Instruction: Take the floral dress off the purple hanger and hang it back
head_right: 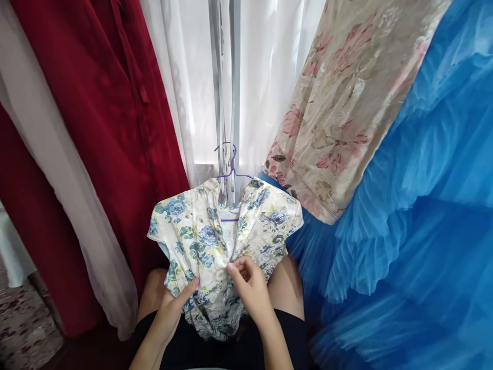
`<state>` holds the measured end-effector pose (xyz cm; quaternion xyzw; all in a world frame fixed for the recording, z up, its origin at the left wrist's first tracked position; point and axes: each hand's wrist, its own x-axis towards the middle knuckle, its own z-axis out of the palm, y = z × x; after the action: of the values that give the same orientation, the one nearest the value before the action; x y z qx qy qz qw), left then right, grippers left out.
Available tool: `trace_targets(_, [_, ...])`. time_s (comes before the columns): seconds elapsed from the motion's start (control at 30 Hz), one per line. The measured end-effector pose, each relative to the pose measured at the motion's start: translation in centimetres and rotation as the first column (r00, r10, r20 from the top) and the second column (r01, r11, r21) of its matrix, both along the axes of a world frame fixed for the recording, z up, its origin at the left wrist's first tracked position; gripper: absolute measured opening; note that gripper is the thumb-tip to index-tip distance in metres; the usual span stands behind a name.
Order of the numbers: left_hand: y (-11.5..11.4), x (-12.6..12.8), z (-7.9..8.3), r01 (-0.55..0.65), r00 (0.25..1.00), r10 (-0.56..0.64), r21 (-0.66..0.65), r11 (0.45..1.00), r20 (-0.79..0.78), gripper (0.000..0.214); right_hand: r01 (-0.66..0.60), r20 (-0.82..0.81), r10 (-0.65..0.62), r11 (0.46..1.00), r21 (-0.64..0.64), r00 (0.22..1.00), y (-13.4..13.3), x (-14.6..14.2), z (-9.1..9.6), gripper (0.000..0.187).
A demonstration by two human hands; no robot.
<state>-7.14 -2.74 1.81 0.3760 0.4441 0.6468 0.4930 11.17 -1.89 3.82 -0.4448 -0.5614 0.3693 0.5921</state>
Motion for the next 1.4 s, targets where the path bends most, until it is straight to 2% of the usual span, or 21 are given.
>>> trace_targets(0.07, [-0.1,0.2,0.1,0.029,0.999,-0.028,0.022,0.999,-0.039,0.066,-0.146,0.027,0.149,0.987,-0.071,0.989,0.5,-0.2,-0.2,0.034])
trace_targets(0.1, [0.0,0.3,0.2,0.048,0.997,-0.046,0.028,0.998,-0.056,0.063,-0.178,0.013,0.180,0.981,-0.072,0.984,0.7,-0.2,0.0,0.036])
trace_targets(0.17, [0.0,0.2,0.2,0.059,0.994,-0.057,0.016,0.998,-0.088,0.060,-0.190,-0.042,0.188,0.980,-0.063,0.981,0.9,-0.2,0.4,0.037])
trace_targets(0.2, [0.1,0.1,0.1,0.025,0.993,-0.023,0.014,1.000,-0.114,0.061,-0.191,-0.079,0.185,0.979,-0.074,0.980,0.9,-0.1,0.5,0.037])
trace_targets(0.23, [0.1,0.1,-0.2,-0.057,0.987,0.062,0.039,0.998,-0.145,0.062,-0.189,-0.118,0.178,0.977,-0.098,0.977,0.9,0.0,0.6,0.035])
trace_targets(0.27, [0.1,0.1,-0.5,-0.185,0.964,0.200,0.099,0.978,-0.176,0.064,-0.182,-0.155,0.162,0.975,-0.127,0.975,0.9,0.2,0.6,0.034])
trace_targets(0.33, [0.2,0.7,-1.3,-0.424,0.839,0.497,0.306,0.853,-0.222,0.064,-0.157,-0.204,0.119,0.971,-0.182,0.972,0.9,0.5,0.4,0.030])
trace_targets(0.37, [0.3,1.2,-1.8,-0.449,0.781,0.574,0.415,0.791,-0.249,0.060,-0.144,-0.214,0.100,0.969,-0.199,0.972,0.9,0.5,0.3,0.028])
trace_targets(0.4, [0.4,1.9,-2.3,-0.400,0.758,0.582,0.496,0.771,-0.294,0.053,-0.134,-0.220,0.087,0.969,-0.209,0.972,0.8,0.5,0.2,0.027])
trace_targets(0.47, [0.8,3.4,-3.1,-0.168,0.783,0.442,0.535,0.828,-0.439,0.040,-0.137,-0.236,0.085,0.967,-0.215,0.968,0.7,0.4,0.2,0.025])
trace_targets(0.53, [1.6,4.9,-3.4,0.028,0.806,0.259,0.471,0.882,-0.532,0.034,-0.156,-0.252,0.097,0.962,-0.225,0.963,0.5,0.1,0.3,0.025])
trace_targets(0.6, [2.4,5.9,-3.3,0.117,0.813,0.155,0.417,0.901,-0.561,0.026,-0.169,-0.253,0.107,0.957,-0.237,0.961,0.3,-0.1,0.4,0.025])
trace_targets(0.7, [3.5,6.3,-2.6,0.211,0.800,0.084,0.411,0.887,-0.594,0.004,-0.159,-0.242,0.097,0.954,-0.254,0.965,0.1,-0.2,0.8,0.025])
trace_targets(0.8, [3.8,6.0,-2.1,0.269,0.794,0.049,0.423,0.866,-0.605,0.012,-0.128,-0.254,0.060,0.957,-0.260,0.965,0.8,-0.1,2.1,0.023])
trace_targets(0.9, [3.7,5.5,-1.9,0.334,0.761,-0.002,0.388,0.859,-0.649,0.014,-0.075,-0.288,0.009,0.973,-0.217,0.958,3.5,-0.1,5.2,0.020])
trace_targets(1.03, [3.5,4.8,-2.2,0.398,0.706,-0.055,0.332,0.855,-0.706,0.016,-0.013,-0.367,-0.012,0.998,-0.067,0.930,8.6,-0.1,11.2,0.018])
trace_targets(1.1, [3.6,4.3,-2.6,0.419,0.702,-0.089,0.309,0.854,-0.706,0.014,0.013,-0.402,-0.019,1.000,-0.017,0.915,10.4,-0.2,13.7,0.017])
trace_targets(1.2, [4.0,3.4,-2.9,0.463,0.712,-0.174,0.269,0.845,-0.680,0.014,0.037,-0.374,-0.027,0.999,0.020,0.927,10.8,-0.6,15.3,0.017])
trace_targets(1.3, [5.2,2.7,-1.3,0.519,0.711,-0.247,0.254,0.816,-0.658,0.010,0.082,-0.319,-0.076,0.997,0.006,0.945,9.6,-0.9,14.6,0.014])
trace_targets(1.37, [6.4,2.5,1.6,0.489,0.751,-0.201,0.326,0.809,-0.629,0.007,0.109,-0.300,-0.107,0.994,-0.008,0.948,8.8,-0.9,13.7,0.012])
trace_targets(1.4, [7.1,2.5,3.5,0.437,0.786,-0.135,0.387,0.812,-0.603,0.008,0.113,-0.292,-0.110,0.994,-0.008,0.950,8.5,-0.8,13.4,0.011])
